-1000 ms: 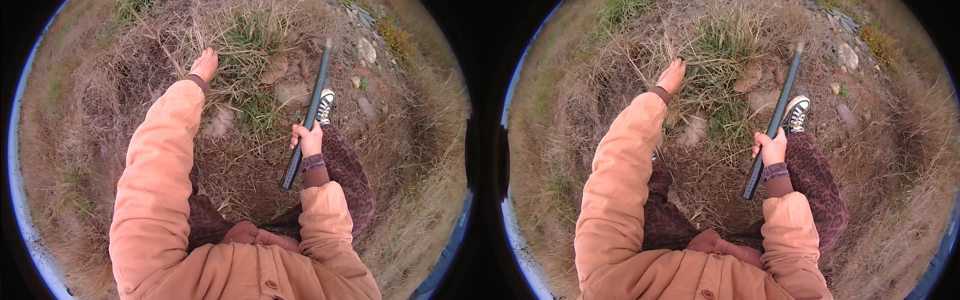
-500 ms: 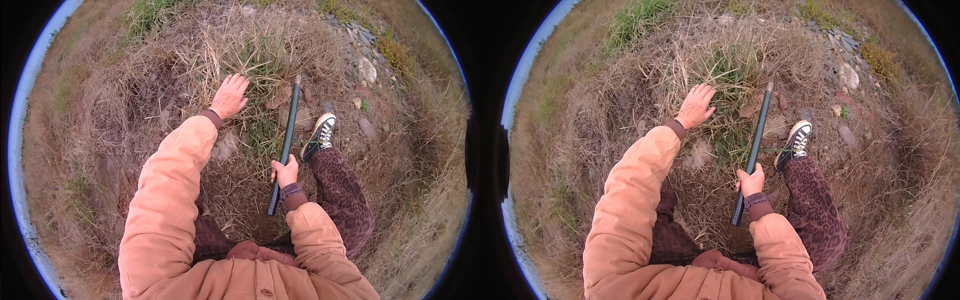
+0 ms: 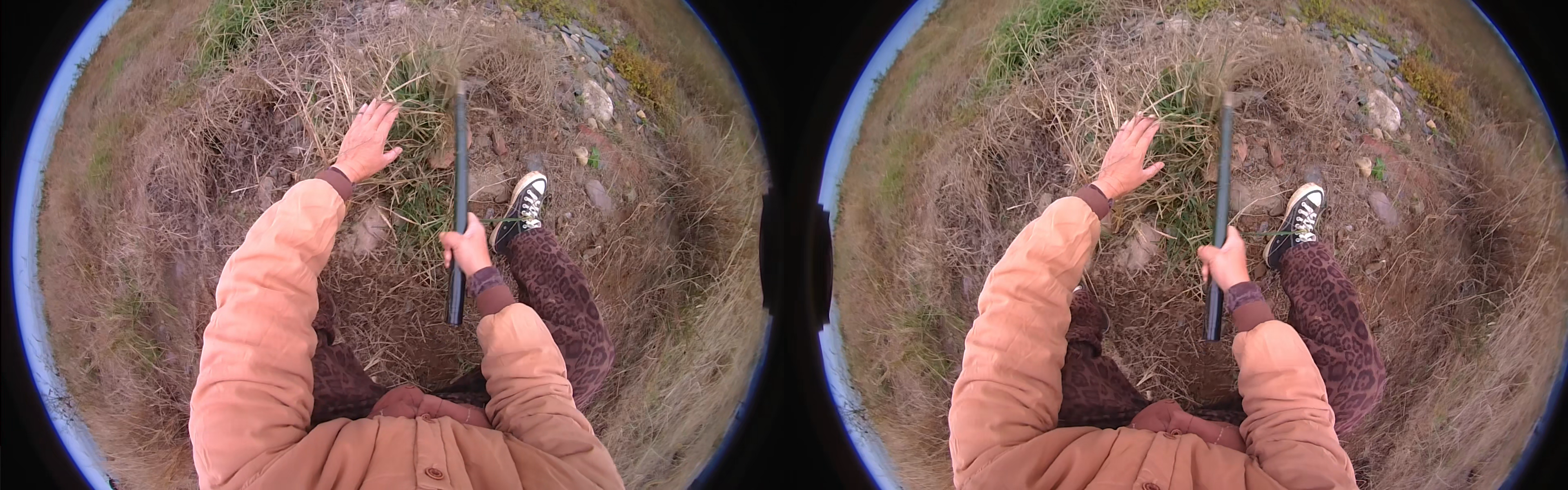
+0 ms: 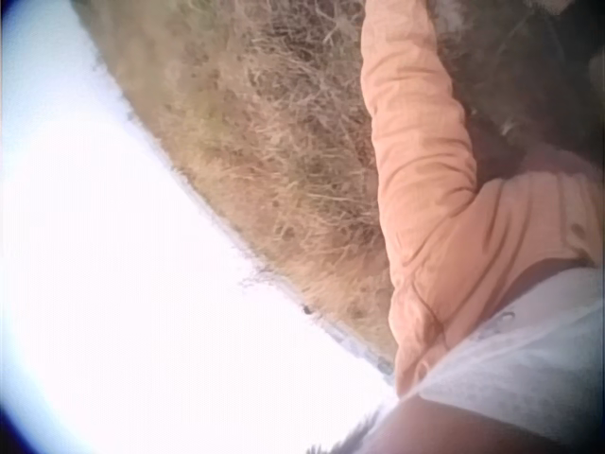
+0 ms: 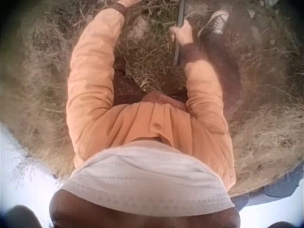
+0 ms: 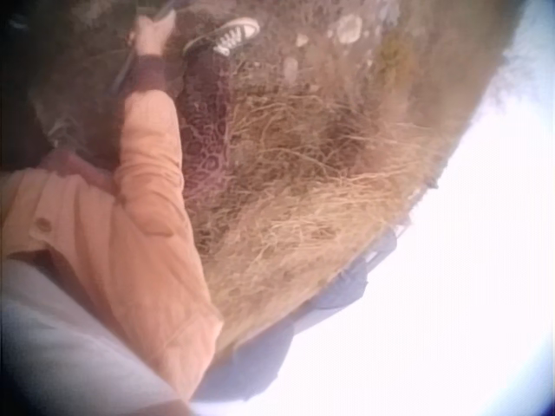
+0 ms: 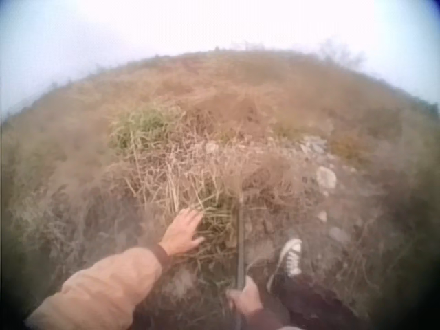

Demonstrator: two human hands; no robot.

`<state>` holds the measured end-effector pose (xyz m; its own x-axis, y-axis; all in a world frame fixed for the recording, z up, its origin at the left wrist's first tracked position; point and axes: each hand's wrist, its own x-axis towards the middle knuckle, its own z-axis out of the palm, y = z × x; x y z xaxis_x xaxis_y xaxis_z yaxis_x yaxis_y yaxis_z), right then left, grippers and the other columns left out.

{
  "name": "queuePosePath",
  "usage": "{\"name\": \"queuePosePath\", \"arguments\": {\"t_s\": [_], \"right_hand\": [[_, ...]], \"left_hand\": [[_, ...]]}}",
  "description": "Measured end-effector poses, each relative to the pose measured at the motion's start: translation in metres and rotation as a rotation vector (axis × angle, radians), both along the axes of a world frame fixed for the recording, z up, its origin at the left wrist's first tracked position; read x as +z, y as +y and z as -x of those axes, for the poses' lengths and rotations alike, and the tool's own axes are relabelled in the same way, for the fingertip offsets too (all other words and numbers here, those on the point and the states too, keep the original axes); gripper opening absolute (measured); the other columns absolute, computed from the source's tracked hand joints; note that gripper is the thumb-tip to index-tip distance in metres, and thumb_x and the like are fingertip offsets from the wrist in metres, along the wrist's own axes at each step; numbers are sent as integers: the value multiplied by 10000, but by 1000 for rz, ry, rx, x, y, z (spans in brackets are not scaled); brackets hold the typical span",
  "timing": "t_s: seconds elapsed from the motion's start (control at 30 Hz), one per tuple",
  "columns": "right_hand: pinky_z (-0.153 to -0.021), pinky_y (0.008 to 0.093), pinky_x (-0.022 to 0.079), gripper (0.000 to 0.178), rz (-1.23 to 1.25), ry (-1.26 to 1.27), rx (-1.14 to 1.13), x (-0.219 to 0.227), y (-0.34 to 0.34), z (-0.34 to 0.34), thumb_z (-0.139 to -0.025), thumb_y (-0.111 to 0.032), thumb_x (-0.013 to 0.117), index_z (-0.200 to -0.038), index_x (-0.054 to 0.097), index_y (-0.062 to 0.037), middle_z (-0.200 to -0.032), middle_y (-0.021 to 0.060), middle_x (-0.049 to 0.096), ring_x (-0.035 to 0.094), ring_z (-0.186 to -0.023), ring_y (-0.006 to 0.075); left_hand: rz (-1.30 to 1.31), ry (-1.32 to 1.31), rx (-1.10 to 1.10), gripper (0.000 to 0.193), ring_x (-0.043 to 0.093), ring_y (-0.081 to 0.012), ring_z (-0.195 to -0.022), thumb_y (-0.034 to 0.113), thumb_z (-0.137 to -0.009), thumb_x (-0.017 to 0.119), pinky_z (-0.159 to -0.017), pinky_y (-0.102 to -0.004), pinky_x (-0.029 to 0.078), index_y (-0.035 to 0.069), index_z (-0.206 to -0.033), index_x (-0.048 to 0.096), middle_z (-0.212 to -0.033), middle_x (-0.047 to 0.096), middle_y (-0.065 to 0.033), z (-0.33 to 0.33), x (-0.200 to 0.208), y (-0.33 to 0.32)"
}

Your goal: The person uses a curved sickle to cut dry grass and weeds in a rocky outdoor area. They repeatedly swing the tool to sever vegetation at the base, then gather and remove the cut grass by hand.

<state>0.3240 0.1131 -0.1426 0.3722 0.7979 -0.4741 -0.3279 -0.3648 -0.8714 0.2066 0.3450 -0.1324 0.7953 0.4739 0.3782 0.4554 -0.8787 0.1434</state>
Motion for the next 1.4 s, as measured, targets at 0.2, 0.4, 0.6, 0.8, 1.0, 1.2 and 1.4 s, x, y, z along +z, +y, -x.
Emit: {"name": "queuePosePath", "arguments": {"t_s": [0.2, 0.4, 0.6, 0.8, 1.0, 1.2, 1.4], "right_hand": [[-529, 424, 421, 323, 132, -672, 375, -13, -43, 40, -682, -36, 544, -891, 301, 1, -606, 200, 499, 534, -571, 379], [-526, 421, 422, 384, 157, -572, 375, -12, -61, 42, -692, -69, 574, -950, 299, 8, -583, 187, 496, 538, -581, 386], [-424, 337, 408, 364, 99, -284, 230, -16, -55, 43, -715, -37, 579, -979, 330, -22, -547, 97, 467, 505, -448, 248], [-332, 226, 366, 319, -40, 53, -30, -2, -42, 22, -752, 15, 547, -1010, 365, -26, -589, 25, 474, 440, -368, 82], [-313, 249, 359, 326, 19, -40, -185, -21, -24, -23, -716, 40, 520, -989, 353, -16, -552, 36, 450, 413, -344, 104], [-292, 306, 351, 280, 228, 234, -147, -52, -41, -15, -666, 79, 518, -867, 370, -47, -515, 44, 426, 414, -328, 144], [-292, 256, 337, 192, 161, -128, -282, -30, -23, -24, -722, 46, 532, -840, 402, -33, -544, 23, 422, 407, -334, 106]], "left_hand": [[-150, 292, -93, 998, 273, -308, -1239, 295, -579, 751, -1052, -454, 155, 106, -1359, 158, -1370, 247, -84, -16, 4, 11], [62, 335, 59, 1026, 297, -325, -1229, 237, -582, 747, -974, -564, 227, 200, -1377, 98, -1405, 203, -11, -59, -27, 33], [218, 92, 236, 994, 386, -277, -1163, 165, -600, 736, -888, -479, 355, 140, -1368, 105, -1401, 220, -77, -61, -63, 46], [77, 512, 244, 545, 504, -255, -968, 52, -757, 508, -761, -372, 473, 48, -1268, 319, -1142, 465, -91, -24, -99, 50], [-72, 435, 216, 377, 526, -258, -922, 79, -817, 416, -762, -394, 445, 79, -1193, 412, -1044, 526, -70, -11, -102, 73], [-22, 579, 270, 487, 501, -213, -1018, 48, -798, 425, -816, -342, 441, 125, -1274, 353, -1119, 507, -74, -10, -94, 79], [11, 561, 255, 512, 498, -228, -1027, 23, -783, 427, -823, -344, 439, 115, -1281, 346, -1084, 517, -71, -7, -96, 83]]}}
